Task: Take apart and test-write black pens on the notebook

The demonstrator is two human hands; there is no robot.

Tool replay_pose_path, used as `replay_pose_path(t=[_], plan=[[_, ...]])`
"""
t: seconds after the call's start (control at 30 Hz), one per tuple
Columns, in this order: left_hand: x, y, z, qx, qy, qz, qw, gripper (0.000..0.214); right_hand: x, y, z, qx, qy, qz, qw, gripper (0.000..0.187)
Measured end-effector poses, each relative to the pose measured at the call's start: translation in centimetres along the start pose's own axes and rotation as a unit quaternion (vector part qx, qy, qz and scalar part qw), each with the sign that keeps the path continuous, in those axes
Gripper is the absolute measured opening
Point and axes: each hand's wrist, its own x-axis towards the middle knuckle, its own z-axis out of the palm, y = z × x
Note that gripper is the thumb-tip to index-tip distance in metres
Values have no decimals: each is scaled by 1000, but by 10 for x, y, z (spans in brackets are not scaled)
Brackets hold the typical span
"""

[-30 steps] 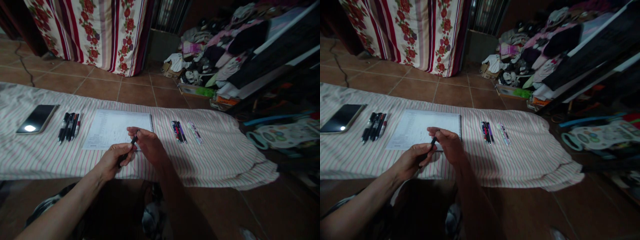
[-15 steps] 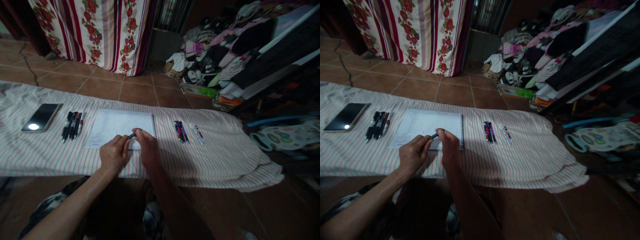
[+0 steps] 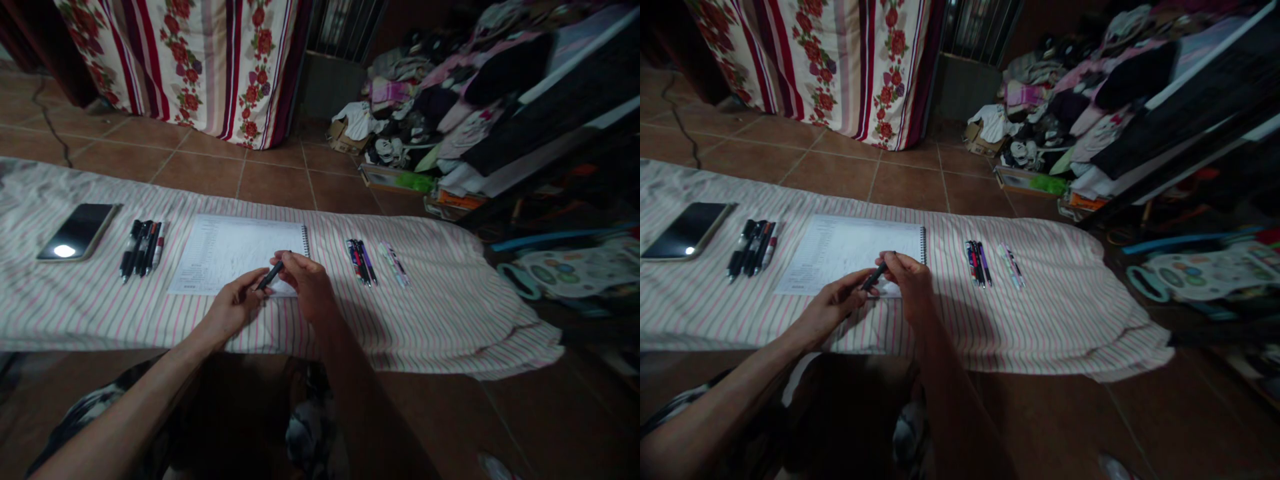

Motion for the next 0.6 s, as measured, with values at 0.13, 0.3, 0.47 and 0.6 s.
replay_pose_path(t=[0.13,0.3,0.47,0.6], plan=[[2,-1,-4,43,15,23,999,21,0,-2,2,-12,17,-4,1000,27],[1,2,-5,80,44,39,995,18,-4,-3,6,-12,34,-21,999,27],[1,2,-3,50,72,1,996,22,-9,-5,9,-18,30,-39,999,26],[1,-2,-5,89,83,24,992,22,-14,-6,12,-26,11,-53,998,24]])
